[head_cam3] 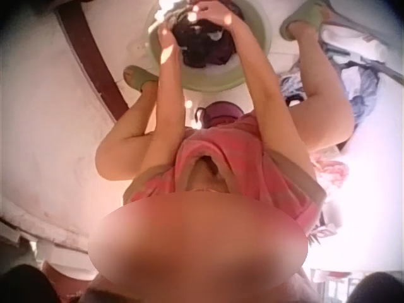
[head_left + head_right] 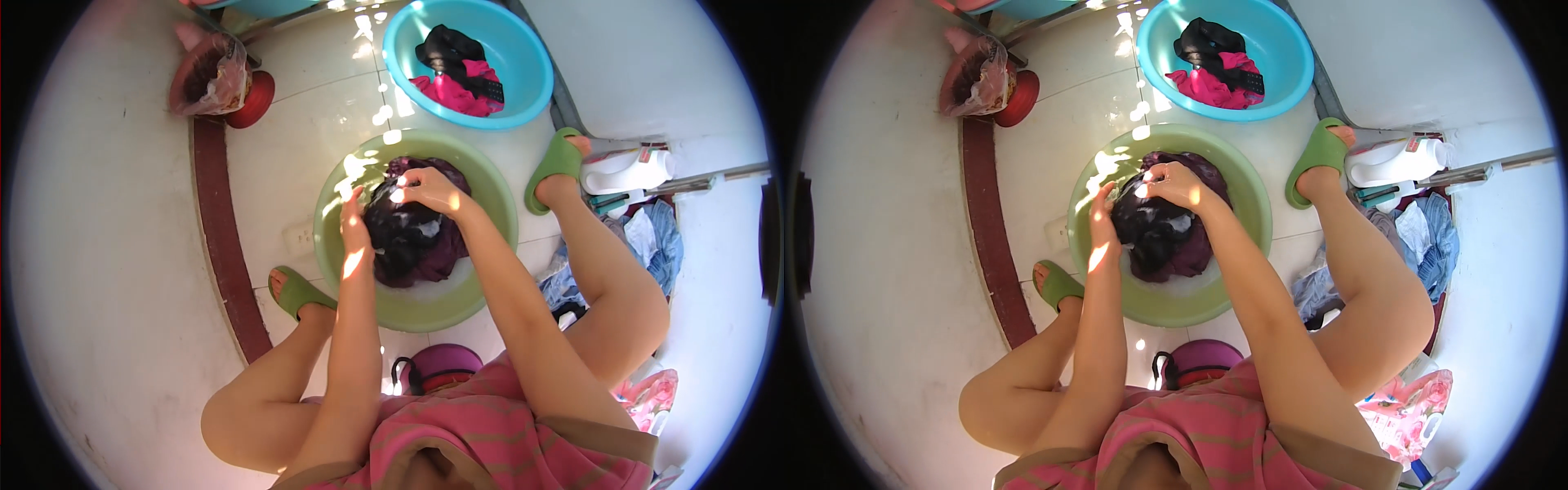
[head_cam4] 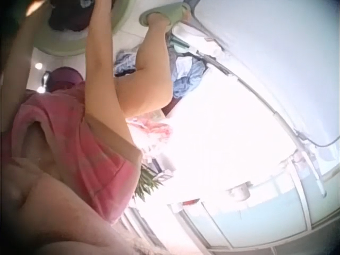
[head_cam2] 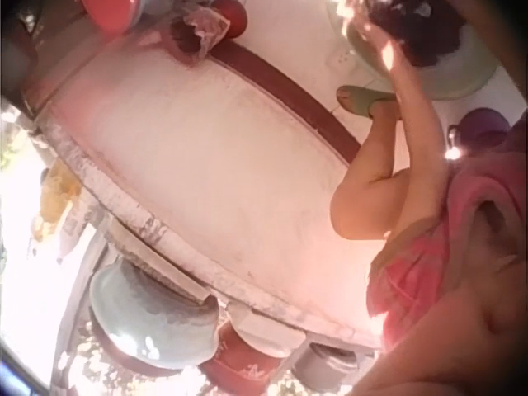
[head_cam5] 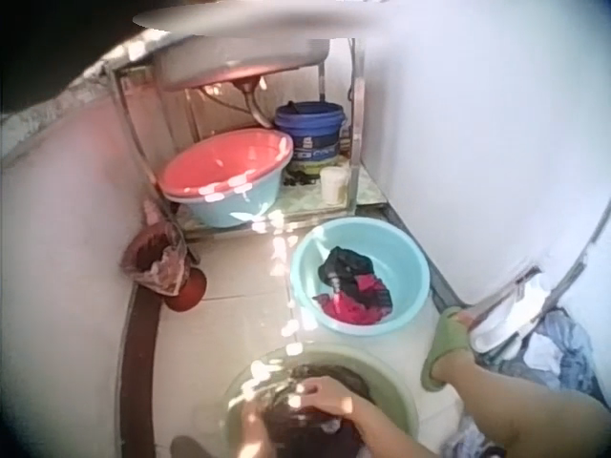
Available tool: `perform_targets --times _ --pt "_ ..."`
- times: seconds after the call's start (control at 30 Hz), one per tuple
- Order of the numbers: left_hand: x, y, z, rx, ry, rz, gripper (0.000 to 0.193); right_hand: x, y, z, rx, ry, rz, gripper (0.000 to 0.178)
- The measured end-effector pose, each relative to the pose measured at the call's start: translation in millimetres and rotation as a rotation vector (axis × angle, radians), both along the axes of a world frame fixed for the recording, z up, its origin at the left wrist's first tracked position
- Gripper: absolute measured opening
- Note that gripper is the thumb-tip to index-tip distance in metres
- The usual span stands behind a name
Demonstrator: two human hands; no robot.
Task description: The person washes clothes by hand, rubbing a bar of soap onto a garment, scrubbing the fabric to lather it, and washing it in a basin of water.
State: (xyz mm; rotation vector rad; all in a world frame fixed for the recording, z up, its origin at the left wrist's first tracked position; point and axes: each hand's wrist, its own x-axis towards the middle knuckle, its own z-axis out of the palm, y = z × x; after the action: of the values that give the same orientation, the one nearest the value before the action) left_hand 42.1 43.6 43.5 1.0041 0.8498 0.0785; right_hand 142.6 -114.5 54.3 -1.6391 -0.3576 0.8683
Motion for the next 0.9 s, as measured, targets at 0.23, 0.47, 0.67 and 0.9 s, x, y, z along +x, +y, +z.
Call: perform_targets --times 0.23,0.47,0.67,0.9 --pt "-47 -33 12 0.910 0.214 0.087 0.027 -68 -30 36 -0.268 -0.335 -0.339 0.022" --pt "-53 -65 -51 1.483 0.445 -0.589 0.046 -103 9 -38 -0.908 -0.940 -0.135 0.059" --pt "34 -26 -39 1.021 0.816 -1.196 0.038 -28 35 -64 -0.917 -0.437 0.159 0.032" --pt "38 -25 -60 1.364 0.632 -0.991 0.025 -9 34 -98 -0.602 -0.481 0.140 0.051"
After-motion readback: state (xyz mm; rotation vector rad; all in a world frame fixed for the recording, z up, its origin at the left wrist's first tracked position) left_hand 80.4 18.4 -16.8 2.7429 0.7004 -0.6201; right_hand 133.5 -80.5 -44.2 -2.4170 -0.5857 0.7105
